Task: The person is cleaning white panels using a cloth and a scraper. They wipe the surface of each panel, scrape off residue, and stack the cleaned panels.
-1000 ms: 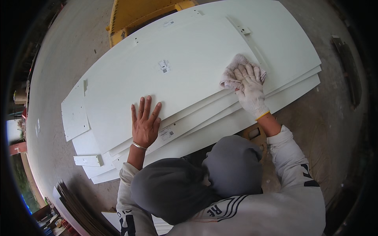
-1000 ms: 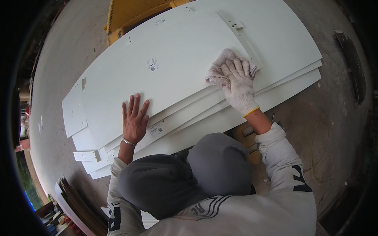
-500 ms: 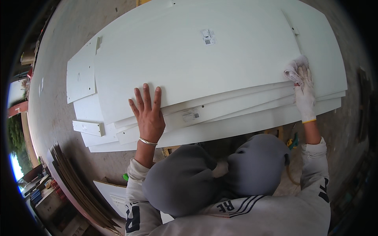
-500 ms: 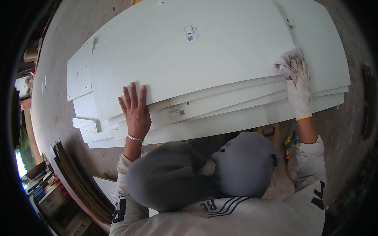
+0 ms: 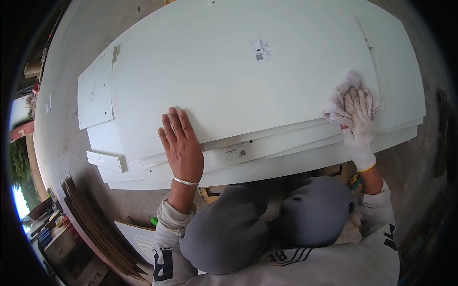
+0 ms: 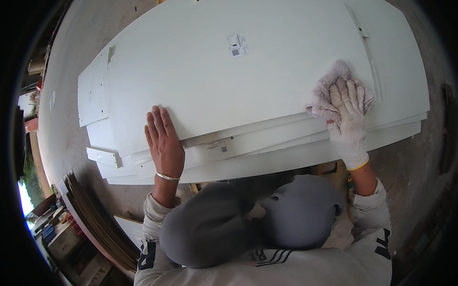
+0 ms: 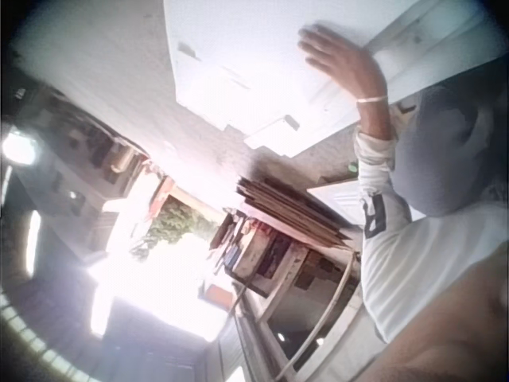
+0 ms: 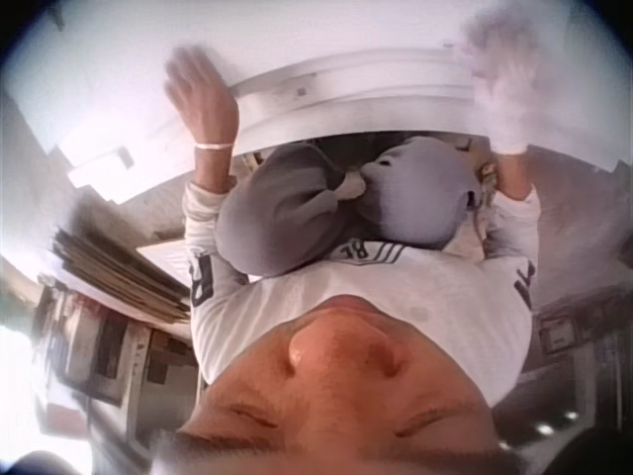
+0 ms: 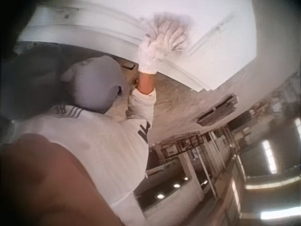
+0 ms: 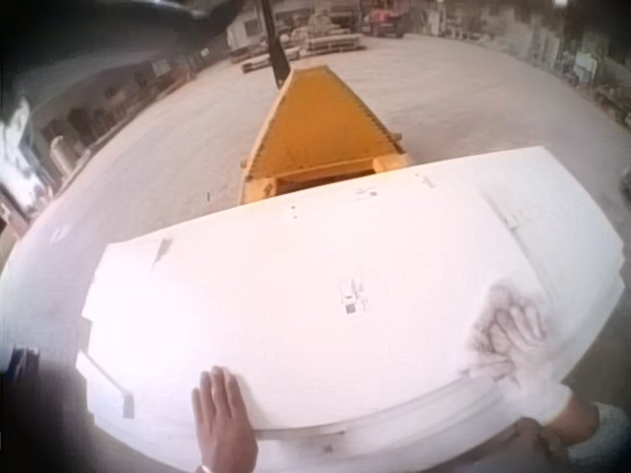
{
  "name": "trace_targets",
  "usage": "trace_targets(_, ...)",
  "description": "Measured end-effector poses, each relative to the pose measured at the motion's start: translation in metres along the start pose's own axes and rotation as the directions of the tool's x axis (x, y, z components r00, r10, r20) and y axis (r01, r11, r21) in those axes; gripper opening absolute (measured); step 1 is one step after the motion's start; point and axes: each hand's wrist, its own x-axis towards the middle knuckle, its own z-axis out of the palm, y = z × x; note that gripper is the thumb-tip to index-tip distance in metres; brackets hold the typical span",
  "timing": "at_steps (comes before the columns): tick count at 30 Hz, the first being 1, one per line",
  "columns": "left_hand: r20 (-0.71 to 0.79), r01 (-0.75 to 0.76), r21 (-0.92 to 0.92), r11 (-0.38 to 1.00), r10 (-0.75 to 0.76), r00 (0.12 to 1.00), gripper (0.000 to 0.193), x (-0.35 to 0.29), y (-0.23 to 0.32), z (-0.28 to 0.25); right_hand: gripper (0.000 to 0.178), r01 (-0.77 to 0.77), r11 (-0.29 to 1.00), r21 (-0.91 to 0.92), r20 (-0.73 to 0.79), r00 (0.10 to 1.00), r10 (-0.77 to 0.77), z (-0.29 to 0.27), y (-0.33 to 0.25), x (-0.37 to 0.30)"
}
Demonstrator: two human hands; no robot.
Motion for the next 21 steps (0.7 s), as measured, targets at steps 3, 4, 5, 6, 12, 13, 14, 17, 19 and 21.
trace_targets(3,0.030,0.012,0.031,0.999,-0.013,0.999,0.075,-0.002,0.000,0.006,0.071,-0.023,0.999,0.025,0.019,1.000,0.023,-0.010,-0.007,0.003)
trace_targets(4,0.063,0.002,0.031,1.000,-0.003,0.998,0.075,-0.004,-0.004,0.004,0.071,-0.033,0.999,0.023,0.033,0.999,0.032,-0.014,-0.010,0.001)
trace_targets(5,0.076,-0.008,0.020,1.000,0.007,0.997,0.076,-0.010,-0.007,0.005,0.071,-0.038,0.999,0.028,0.048,0.998,0.036,-0.015,-0.014,0.000)
trace_targets(6,0.083,-0.033,0.005,0.999,0.032,0.996,0.078,-0.015,-0.009,0.004,0.071,-0.042,0.998,0.037,0.063,0.997,0.040,-0.019,-0.016,-0.004)
trace_targets(12,0.170,-0.039,0.036,0.999,0.033,0.985,0.073,-0.053,-0.039,-0.006,0.070,-0.198,0.980,0.004,0.118,0.973,0.196,-0.023,-0.036,-0.021)
trace_targets(13,0.167,-0.036,0.029,0.999,0.031,0.985,0.073,-0.054,-0.041,-0.007,0.069,-0.228,0.973,-0.021,0.085,0.970,0.229,-0.023,-0.033,-0.019)
trace_targets(14,0.166,-0.045,0.025,0.999,0.040,0.985,0.073,-0.053,-0.043,-0.007,0.068,-0.256,0.966,-0.043,0.053,0.965,0.258,-0.020,-0.028,-0.013)
trace_targets(17,0.161,-0.054,0.030,0.998,0.049,0.986,0.072,-0.054,-0.047,-0.007,0.067,-0.306,0.948,-0.093,0.023,0.951,0.309,-0.008,-0.005,0.021)
trace_targets(19,0.156,-0.061,0.048,0.997,0.053,0.986,0.072,-0.056,-0.052,-0.004,0.065,-0.343,0.928,-0.144,0.022,0.937,0.350,0.004,0.016,0.058)
trace_targets(21,0.171,-0.059,0.036,0.998,0.052,0.984,0.072,-0.052,-0.049,-0.007,0.064,-0.421,0.893,-0.159,0.012,0.903,0.429,0.018,0.041,0.108)
